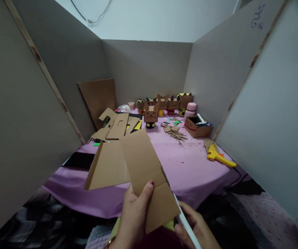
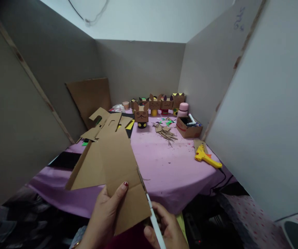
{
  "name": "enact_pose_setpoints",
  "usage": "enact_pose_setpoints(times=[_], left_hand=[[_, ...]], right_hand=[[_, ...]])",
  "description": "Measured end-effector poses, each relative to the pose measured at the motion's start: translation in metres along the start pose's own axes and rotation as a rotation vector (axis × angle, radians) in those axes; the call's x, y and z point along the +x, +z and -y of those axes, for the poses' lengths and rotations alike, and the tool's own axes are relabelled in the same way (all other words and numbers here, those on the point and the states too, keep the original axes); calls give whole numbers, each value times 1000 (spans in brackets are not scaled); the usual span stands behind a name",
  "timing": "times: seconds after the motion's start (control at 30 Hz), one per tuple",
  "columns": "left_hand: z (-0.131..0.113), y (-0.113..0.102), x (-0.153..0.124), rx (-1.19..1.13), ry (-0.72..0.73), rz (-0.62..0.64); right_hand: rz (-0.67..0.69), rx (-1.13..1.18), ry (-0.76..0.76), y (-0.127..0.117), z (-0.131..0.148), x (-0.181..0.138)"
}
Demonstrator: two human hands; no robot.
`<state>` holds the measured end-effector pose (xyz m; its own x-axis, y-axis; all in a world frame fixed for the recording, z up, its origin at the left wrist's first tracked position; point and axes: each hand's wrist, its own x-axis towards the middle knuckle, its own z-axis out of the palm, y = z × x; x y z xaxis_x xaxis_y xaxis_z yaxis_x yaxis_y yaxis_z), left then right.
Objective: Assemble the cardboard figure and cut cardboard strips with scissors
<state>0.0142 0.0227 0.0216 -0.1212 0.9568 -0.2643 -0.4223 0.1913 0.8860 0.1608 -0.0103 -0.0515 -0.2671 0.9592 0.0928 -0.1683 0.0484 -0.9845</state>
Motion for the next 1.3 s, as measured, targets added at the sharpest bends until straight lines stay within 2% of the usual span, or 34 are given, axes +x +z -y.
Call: enact_pose_setpoints(times=[0.3, 0.5, 0.67, 0.87, 0.93, 1.3], left_hand=[[1, 0, -1, -1, -27, -23], [-3, -4, 6, -16, -14, -20], [-7, -6, 12, 6, 20, -69], [0, -7, 7, 41, -19, 60], [0, -7, 6, 44, -13, 64], [-1, -2, 1, -10, -34, -23]], right_hand=[[49, -140, 49, -7, 3, 2], [48, -104, 72, -9, -6, 0], [39, -38, 115, -7, -12, 0], [80, 39, 122, -4, 2, 9], [71, 62, 112, -6, 2, 7], [-34, 17, 94, -15, -33, 1]])
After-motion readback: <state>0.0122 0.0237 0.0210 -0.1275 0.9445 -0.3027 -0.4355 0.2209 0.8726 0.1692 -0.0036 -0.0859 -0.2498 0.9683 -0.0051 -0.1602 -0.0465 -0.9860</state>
